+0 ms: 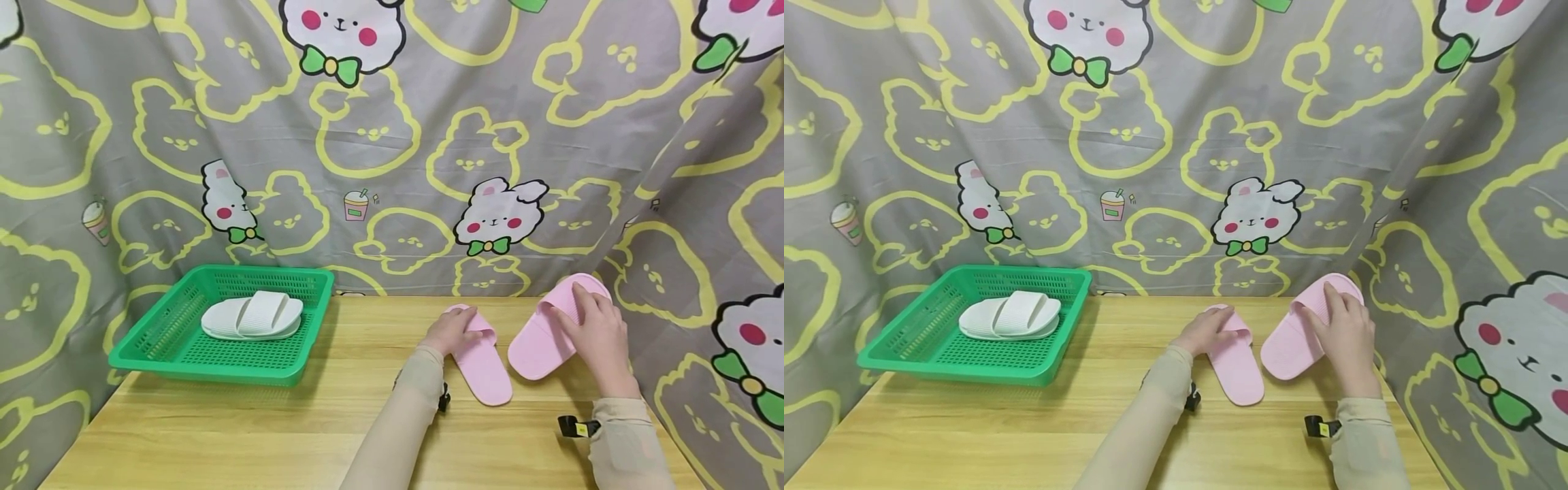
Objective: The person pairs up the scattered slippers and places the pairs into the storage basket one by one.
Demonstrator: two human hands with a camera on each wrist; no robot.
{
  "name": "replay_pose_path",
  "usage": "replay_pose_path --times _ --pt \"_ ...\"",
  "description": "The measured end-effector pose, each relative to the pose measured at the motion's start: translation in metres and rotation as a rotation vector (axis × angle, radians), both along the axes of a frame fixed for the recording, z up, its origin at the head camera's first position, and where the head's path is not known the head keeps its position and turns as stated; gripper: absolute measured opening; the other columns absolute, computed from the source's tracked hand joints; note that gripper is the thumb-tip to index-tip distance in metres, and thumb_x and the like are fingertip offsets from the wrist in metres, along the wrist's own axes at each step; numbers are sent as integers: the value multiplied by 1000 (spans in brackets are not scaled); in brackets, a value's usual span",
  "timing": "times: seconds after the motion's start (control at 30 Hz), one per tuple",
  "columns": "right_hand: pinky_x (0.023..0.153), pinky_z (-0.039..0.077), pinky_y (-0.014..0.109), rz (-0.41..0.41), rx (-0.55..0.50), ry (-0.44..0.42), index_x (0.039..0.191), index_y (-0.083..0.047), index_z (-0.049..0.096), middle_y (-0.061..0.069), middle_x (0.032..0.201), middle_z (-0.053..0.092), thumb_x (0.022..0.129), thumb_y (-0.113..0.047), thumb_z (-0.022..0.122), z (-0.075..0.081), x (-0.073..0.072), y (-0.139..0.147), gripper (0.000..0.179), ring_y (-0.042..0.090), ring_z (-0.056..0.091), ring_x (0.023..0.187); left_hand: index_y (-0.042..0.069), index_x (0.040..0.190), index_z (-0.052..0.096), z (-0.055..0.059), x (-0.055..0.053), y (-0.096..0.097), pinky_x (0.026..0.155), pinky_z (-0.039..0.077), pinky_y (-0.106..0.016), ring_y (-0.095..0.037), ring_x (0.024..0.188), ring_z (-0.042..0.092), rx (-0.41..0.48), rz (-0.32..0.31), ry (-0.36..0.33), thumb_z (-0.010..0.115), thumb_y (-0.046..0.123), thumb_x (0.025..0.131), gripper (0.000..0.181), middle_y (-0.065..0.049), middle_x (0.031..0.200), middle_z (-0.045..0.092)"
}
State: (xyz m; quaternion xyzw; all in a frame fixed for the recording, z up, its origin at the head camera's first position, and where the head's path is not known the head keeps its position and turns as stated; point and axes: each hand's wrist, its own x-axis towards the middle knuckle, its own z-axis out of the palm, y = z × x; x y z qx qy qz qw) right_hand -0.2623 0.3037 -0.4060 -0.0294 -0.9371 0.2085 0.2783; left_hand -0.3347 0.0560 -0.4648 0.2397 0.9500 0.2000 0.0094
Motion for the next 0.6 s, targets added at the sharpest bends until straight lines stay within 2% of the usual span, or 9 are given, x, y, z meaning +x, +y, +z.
replay_pose_path --times 0.2,0.43,0.6 --pt "88 27 63 -5 -1 4 138 -14 36 30 127 42 80 -49 60 1 1 0 72 53 37 109 27 139 32 4 2 -2 105 35 -30 -16 127 41 8 14 15 49 50 86 61 1 138 44" --pt "88 27 62 -15 -7 19 137 -14 37 30 127 42 79 -49 61 1 1 -1 72 52 37 109 24 138 35 13 7 -8 106 34 -29 -17 123 45 20 21 156 51 48 85 60 -2 132 50" --pt "89 27 62 -15 -12 33 137 -14 37 30 125 43 79 -47 62 3 2 -2 71 52 38 109 24 140 30 15 9 -13 108 31 -30 -17 125 43 40 42 181 49 50 86 63 -2 133 48"
